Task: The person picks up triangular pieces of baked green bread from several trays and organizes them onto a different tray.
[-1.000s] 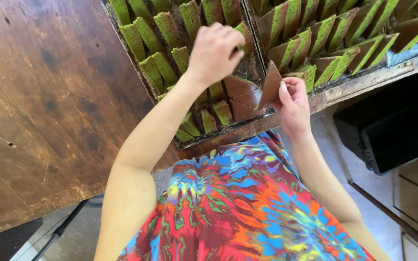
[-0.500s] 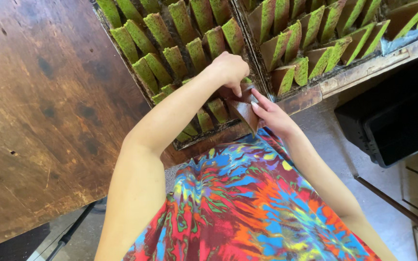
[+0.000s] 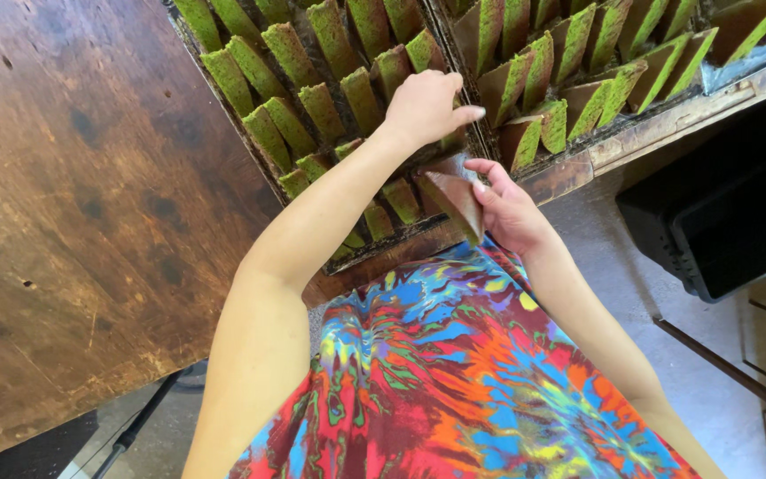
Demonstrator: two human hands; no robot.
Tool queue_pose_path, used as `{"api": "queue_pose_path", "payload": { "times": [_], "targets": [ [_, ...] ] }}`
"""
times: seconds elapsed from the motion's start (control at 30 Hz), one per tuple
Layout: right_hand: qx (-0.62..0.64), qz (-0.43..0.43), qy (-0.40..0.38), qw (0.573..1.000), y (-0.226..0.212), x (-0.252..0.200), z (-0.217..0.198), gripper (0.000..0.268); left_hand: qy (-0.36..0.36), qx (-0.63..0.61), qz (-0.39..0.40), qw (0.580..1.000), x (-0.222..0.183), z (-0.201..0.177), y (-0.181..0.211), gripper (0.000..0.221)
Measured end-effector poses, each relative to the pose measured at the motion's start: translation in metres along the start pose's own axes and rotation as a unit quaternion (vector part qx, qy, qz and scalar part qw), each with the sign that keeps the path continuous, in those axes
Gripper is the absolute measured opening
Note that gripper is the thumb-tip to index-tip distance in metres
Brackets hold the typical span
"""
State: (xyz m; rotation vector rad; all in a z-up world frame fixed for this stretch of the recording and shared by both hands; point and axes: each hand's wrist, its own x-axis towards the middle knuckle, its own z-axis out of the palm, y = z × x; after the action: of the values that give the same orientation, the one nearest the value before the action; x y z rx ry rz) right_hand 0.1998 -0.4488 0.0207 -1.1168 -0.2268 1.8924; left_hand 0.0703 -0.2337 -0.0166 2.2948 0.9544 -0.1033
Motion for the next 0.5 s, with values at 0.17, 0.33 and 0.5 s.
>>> {"api": "queue_pose_path", "payload": {
  "times": [0.17,0.33,0.5],
  "targets": [
    [0.176,-0.063,-0.08,0.979,-0.017,0.0,0.016,0.034,-0.059,0.013,0.064,0.996,-0.027,-0.074,0.009,0.101],
    [0.208,-0.091,-0.123,0.966,-0.034,0.01,0.045,0.039,-0.115,-0.322,0.211,0.916,-0.081,-0.128,0.016,0.092],
    [0.041,-0.089,0.023,0.995,-0.025,0.051,0.041,0.039,0.012,-0.295,0.135,0.946,-0.104,-0.108,0.02,0.04]
  ]
}}
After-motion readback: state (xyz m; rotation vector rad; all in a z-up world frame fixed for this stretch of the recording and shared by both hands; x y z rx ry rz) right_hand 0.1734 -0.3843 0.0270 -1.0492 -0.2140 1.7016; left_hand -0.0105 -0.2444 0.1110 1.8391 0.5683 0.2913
